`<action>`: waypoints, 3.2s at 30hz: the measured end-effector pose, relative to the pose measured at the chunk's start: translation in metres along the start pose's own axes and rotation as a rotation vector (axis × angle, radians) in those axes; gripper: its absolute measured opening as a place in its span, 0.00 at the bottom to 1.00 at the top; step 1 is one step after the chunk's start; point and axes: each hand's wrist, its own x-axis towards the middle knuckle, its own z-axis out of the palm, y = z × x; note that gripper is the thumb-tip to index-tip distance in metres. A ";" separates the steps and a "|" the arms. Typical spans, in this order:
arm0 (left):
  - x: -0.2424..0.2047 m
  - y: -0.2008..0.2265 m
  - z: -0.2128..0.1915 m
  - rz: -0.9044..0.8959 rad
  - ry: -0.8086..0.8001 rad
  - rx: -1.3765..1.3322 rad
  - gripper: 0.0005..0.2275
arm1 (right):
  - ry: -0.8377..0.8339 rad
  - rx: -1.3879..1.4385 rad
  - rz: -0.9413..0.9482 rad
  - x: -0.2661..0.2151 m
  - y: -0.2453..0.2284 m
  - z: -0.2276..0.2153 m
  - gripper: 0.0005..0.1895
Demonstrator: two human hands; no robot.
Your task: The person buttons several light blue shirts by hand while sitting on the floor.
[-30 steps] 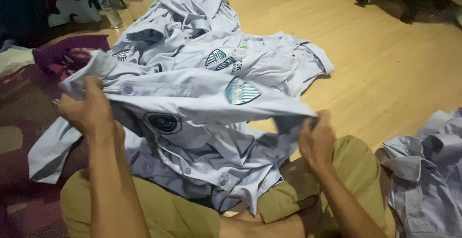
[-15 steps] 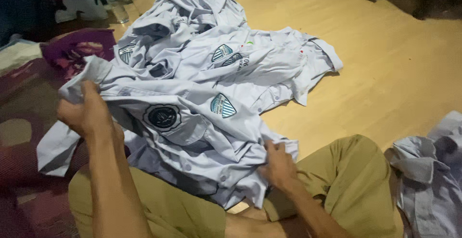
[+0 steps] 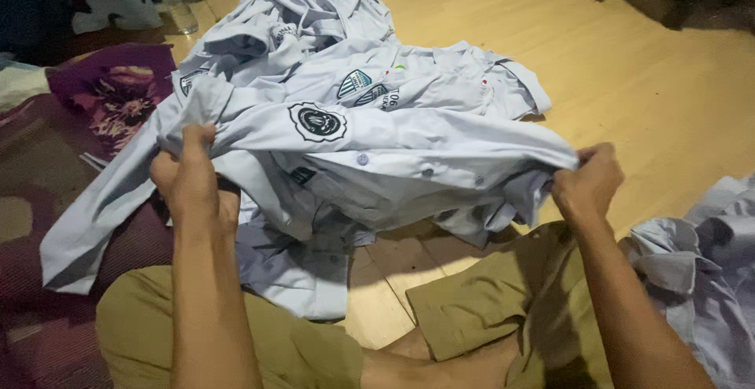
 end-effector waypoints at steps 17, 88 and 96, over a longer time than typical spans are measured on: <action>0.079 -0.058 -0.110 -0.011 0.117 0.543 0.29 | -0.636 -0.117 -0.064 0.018 0.019 0.104 0.30; 0.127 -0.071 -0.179 -0.085 0.342 -0.142 0.19 | -0.543 1.423 1.292 0.068 0.173 0.101 0.19; 0.122 -0.069 -0.168 -0.143 0.538 0.058 0.30 | -0.553 -0.611 -0.279 0.063 0.075 0.079 0.54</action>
